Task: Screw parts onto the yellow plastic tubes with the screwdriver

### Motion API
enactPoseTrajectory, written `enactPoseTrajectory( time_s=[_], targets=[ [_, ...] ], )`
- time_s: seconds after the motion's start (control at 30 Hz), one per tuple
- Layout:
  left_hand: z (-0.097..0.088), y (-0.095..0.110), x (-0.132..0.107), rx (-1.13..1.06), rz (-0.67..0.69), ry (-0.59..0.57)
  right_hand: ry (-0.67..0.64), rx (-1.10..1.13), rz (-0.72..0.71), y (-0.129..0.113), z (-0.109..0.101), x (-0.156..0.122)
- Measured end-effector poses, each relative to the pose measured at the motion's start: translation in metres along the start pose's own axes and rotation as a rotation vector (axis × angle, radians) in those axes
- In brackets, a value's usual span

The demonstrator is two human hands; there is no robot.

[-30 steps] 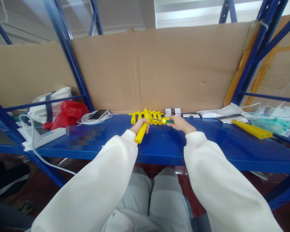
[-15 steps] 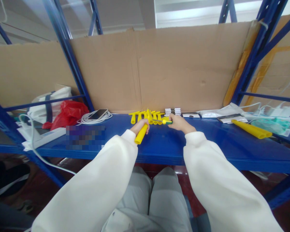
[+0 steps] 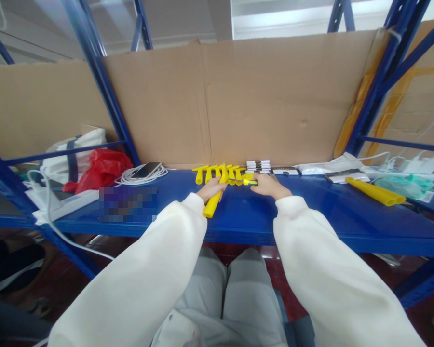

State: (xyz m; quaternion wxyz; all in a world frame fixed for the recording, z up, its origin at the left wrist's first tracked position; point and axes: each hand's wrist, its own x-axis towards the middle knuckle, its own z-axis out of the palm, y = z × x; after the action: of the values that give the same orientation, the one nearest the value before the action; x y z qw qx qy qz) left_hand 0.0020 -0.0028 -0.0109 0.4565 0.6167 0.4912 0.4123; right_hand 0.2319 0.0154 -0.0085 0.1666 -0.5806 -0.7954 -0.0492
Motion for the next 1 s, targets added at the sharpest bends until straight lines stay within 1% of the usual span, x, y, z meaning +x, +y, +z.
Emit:
enactPoseTrajectory(
  time_s=[0.2,0.43,0.6,0.8,1.0],
  targets=[
    [0.0,0.001,0.0,0.075,0.03,-0.005,0.025,-0.097,0.035,-0.004,0.0,-0.002],
    [0.0,0.008,-0.006,0.201,0.004,-0.029,-0.017,-0.176,0.053,-0.01,-0.003,-0.004],
    [0.0,0.011,-0.008,0.213,0.01,-0.038,0.002,-0.193,0.059,-0.014,-0.005,-0.007],
    [0.0,0.009,-0.007,0.219,0.016,-0.027,-0.033,-0.217,0.082,-0.023,-0.011,-0.012],
    [-0.001,0.008,-0.004,0.224,0.018,-0.028,0.018,-0.219,0.032,-0.021,-0.01,-0.01]
  ],
)
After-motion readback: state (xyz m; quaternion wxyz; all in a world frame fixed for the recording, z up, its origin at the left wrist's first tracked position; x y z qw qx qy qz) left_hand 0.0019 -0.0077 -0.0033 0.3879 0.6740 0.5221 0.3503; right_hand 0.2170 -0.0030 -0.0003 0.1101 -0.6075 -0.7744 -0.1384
